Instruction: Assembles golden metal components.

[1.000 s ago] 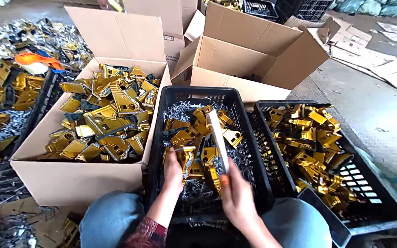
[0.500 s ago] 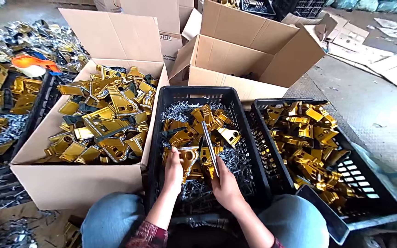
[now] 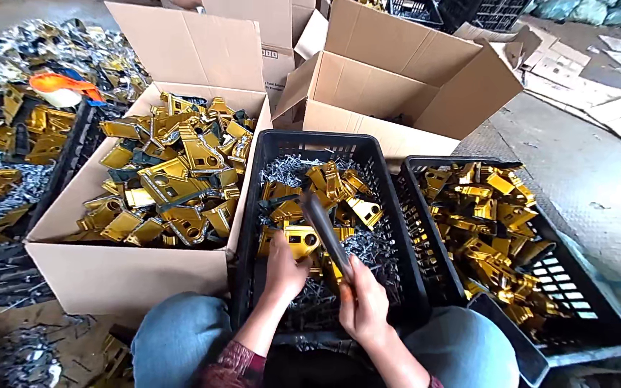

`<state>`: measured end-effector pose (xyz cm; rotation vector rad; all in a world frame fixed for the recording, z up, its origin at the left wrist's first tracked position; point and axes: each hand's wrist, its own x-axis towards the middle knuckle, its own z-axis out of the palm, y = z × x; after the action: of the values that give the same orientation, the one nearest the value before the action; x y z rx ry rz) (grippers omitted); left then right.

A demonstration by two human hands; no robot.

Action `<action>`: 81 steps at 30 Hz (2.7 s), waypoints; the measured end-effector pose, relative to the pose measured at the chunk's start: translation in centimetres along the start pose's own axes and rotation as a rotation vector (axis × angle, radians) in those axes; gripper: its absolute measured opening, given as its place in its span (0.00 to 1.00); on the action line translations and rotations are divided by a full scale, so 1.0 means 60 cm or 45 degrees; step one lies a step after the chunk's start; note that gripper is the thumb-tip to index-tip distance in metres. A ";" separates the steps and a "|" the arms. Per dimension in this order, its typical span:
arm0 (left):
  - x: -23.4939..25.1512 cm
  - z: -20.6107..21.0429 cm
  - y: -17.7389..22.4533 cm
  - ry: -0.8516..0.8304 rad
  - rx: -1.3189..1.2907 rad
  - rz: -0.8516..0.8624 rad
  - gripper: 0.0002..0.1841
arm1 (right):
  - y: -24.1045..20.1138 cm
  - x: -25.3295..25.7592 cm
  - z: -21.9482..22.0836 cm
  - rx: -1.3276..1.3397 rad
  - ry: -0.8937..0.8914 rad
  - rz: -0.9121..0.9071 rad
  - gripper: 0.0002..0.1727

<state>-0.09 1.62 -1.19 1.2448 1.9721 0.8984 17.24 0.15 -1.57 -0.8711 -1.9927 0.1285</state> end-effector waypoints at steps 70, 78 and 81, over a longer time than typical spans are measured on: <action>-0.004 -0.047 0.025 0.144 -1.277 -0.369 0.28 | 0.147 0.145 0.007 -0.268 -1.058 0.913 0.39; -0.026 -0.025 0.019 -0.247 -0.962 -0.414 0.47 | 0.068 0.126 0.009 -0.228 -1.161 0.956 0.36; -0.030 -0.013 0.025 -0.345 -1.052 -0.379 0.51 | 0.056 0.131 -0.010 0.344 -0.882 0.636 0.41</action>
<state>0.66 0.27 0.77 0.5399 1.2927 1.1437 16.98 7.38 2.99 -1.2351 -2.2427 1.0842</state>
